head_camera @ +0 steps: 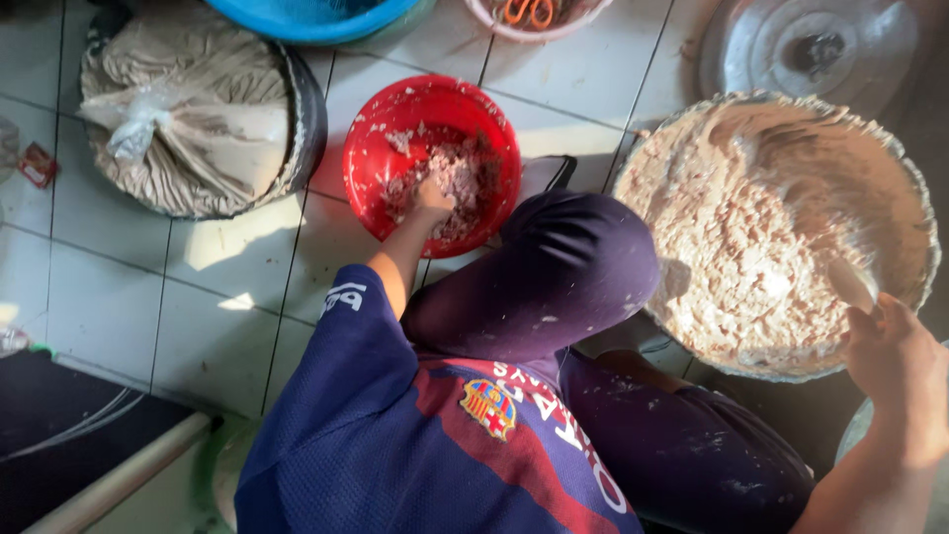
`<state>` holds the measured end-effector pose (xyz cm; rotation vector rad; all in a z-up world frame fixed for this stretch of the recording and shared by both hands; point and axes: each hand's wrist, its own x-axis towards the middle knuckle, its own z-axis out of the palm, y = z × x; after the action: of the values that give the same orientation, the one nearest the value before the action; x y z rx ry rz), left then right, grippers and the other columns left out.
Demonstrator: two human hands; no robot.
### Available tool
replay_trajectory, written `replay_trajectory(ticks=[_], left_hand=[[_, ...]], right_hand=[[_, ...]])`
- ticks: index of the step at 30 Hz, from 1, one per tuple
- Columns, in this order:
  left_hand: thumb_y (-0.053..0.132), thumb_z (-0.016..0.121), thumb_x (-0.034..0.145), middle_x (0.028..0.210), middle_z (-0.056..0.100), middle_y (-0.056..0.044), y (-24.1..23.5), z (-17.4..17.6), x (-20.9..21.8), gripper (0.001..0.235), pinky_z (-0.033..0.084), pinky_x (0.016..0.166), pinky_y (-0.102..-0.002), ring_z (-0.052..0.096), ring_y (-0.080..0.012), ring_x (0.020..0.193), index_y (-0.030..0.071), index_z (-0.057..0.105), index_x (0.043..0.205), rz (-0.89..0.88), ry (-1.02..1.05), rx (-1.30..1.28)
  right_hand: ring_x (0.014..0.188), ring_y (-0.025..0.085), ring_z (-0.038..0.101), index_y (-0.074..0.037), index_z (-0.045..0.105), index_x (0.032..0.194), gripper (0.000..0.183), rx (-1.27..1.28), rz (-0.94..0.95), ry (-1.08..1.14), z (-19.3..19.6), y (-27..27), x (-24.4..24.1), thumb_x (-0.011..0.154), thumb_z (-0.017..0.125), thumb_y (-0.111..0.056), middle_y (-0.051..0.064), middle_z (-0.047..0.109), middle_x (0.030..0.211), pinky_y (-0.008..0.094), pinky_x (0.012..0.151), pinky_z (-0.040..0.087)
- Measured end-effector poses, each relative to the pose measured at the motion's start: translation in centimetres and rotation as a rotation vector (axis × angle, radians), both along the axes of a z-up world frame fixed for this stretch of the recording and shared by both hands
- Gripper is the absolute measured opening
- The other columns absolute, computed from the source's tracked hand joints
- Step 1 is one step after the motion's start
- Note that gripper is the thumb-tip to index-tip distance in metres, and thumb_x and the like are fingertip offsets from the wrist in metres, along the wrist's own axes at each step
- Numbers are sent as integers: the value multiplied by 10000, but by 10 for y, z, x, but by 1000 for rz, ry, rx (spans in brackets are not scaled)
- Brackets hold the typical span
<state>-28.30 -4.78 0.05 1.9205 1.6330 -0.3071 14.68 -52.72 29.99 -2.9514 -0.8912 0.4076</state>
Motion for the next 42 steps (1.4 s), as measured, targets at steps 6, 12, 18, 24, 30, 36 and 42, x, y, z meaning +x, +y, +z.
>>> replay_trajectory(ticks=[6,12,18,24,30,36,42], left_hand=[[233,700,767,1067,733,-193,-11,-11,21,596,536,937,-478,687,-380,1030,165,610,1352,54,-287,119],[225,649,822,1161,707,-229,-10,-5,36,470,505,979,-511,654,-420,1114,141,665,1285,-143,-313,176],[312,674,812,1189,662,-257,-6,0,38,511,495,942,-509,618,-435,1108,76,647,1264,-189,-146,50],[285,661,827,1159,665,-210,-10,1,36,503,503,885,-462,621,-372,1042,79,632,1286,-226,-214,-75],[258,647,843,1129,668,-163,-10,13,39,498,510,829,-414,624,-310,976,83,616,1308,-230,-289,-296],[231,634,858,1100,671,-116,-5,37,24,494,518,772,-367,627,-247,910,87,600,1330,-61,-466,-618],[204,621,874,1070,674,-68,15,61,-6,493,525,716,-319,630,-185,844,91,584,1353,93,-626,-834]], right_hand=[[1068,376,696,-33,628,1396,453,-33,-145,60,3,-12,-5,1075,604,-352,212,758,1015,460,965,506],[1063,420,666,-97,679,1376,429,-33,-191,65,13,-22,-24,1030,610,-340,245,722,1083,498,924,501],[1066,435,657,-132,662,1373,419,3,-324,88,18,-17,-35,1008,629,-336,244,707,1112,503,906,499],[1069,431,666,-117,673,1302,338,50,-267,52,22,-7,-40,1024,641,-306,237,713,1094,503,894,512],[1005,427,675,-108,674,1212,259,87,-285,80,13,-2,-40,1028,638,-286,221,720,1044,517,840,523],[996,420,680,-129,680,1255,319,138,-303,15,16,11,-45,992,654,-308,207,723,1054,513,835,532],[991,409,673,-142,668,1285,348,190,-382,28,26,21,-50,980,650,-307,190,718,1068,509,814,528]])
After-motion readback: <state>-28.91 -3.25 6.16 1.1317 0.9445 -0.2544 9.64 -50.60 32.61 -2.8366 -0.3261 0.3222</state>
